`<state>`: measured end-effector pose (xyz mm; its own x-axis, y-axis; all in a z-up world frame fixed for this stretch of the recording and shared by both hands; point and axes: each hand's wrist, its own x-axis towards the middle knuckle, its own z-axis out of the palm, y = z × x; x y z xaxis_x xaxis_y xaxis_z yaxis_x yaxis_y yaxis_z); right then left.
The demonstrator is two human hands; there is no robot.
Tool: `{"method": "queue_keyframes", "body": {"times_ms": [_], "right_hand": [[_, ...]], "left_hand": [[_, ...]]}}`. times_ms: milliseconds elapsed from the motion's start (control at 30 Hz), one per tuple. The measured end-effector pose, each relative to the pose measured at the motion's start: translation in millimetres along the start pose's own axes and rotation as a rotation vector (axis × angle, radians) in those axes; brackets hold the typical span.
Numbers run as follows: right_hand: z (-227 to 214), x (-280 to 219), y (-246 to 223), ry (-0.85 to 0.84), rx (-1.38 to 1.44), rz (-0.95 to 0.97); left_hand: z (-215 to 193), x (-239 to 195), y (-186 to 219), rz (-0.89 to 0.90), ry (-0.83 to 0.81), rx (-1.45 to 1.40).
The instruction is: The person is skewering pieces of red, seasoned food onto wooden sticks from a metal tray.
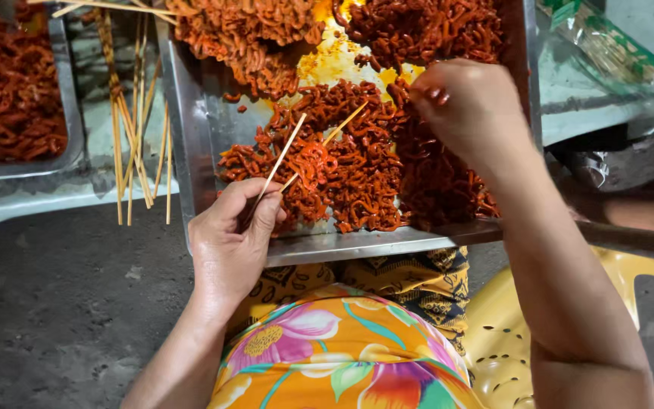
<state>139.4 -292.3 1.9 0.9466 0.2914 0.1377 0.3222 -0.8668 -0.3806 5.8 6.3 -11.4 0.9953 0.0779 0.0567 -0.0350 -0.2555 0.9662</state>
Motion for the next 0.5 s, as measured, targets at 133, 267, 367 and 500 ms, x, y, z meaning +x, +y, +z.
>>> {"method": "queue_keyframes", "body": {"times_ms": [133, 267, 367, 500], "right_hand": [[-34.2, -17.2, -0.9, -0.068, 0.472, 0.208], [-53.9, -46.5, -10.7, -0.091, 0.841, 0.239], [-53.1, -62.0, -16.2, -0.161, 0.871, 0.319], [-53.7, -70.0, -19.6, -0.147, 0.567, 0.191]], "left_hand": [[1.8, 0.8, -1.8, 0.028, 0.005, 0.005], [-0.3, 0.1, -2.4, 0.016, -0.013, 0.016], [0.3, 0.3, -2.0, 0.031, -0.016, 0.021], [0.2, -0.8, -2.2, 0.05, -0.017, 0.018]]}}
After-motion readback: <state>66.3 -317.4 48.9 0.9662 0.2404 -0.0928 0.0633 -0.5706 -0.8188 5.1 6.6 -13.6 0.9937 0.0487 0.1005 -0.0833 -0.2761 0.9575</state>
